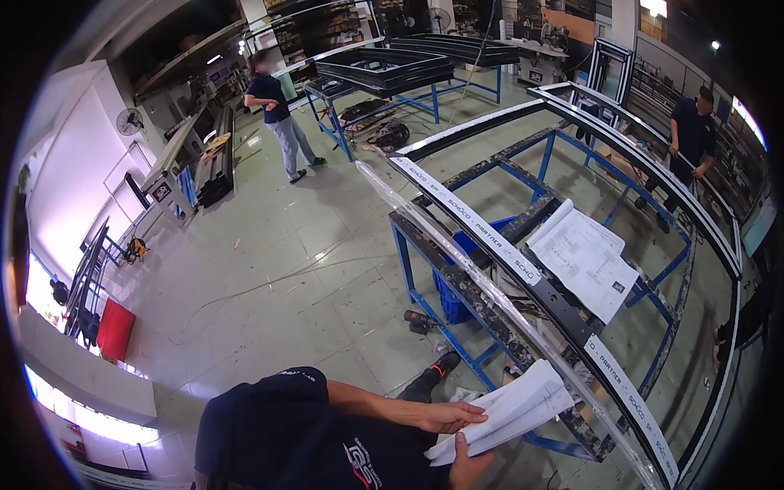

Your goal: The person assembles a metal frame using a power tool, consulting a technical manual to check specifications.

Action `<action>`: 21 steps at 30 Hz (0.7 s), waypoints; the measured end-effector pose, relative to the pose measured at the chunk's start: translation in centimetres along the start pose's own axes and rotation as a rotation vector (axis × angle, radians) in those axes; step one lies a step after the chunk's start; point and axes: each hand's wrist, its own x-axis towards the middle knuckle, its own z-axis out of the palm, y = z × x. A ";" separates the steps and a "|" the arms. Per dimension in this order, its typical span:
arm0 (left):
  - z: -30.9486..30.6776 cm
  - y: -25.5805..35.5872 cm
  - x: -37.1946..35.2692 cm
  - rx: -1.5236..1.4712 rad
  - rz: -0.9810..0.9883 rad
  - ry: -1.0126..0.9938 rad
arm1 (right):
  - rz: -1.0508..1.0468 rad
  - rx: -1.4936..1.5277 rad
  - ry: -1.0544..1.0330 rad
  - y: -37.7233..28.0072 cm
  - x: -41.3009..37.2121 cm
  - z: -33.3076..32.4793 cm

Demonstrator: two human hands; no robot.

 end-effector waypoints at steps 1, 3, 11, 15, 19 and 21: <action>-0.1 0.1 0.0 -0.005 0.001 -0.005 | -0.018 0.022 -0.009 -0.1 0.0 0.2; -0.3 0.3 0.0 -0.011 -0.003 -0.002 | -0.053 0.035 -0.023 -0.1 0.3 0.3; 0.2 1.4 -0.2 -0.062 0.003 -0.034 | -0.063 0.008 0.011 -0.5 0.5 1.0; 0.1 1.6 -0.7 -0.060 0.006 -0.031 | -0.061 -0.006 0.016 0.1 0.6 1.3; -0.5 1.5 -0.7 -0.079 0.016 0.004 | -0.150 0.008 -0.037 2.4 1.6 1.0; -0.5 1.5 -1.0 -0.082 0.031 -0.001 | -0.169 0.033 -0.066 2.1 1.6 1.4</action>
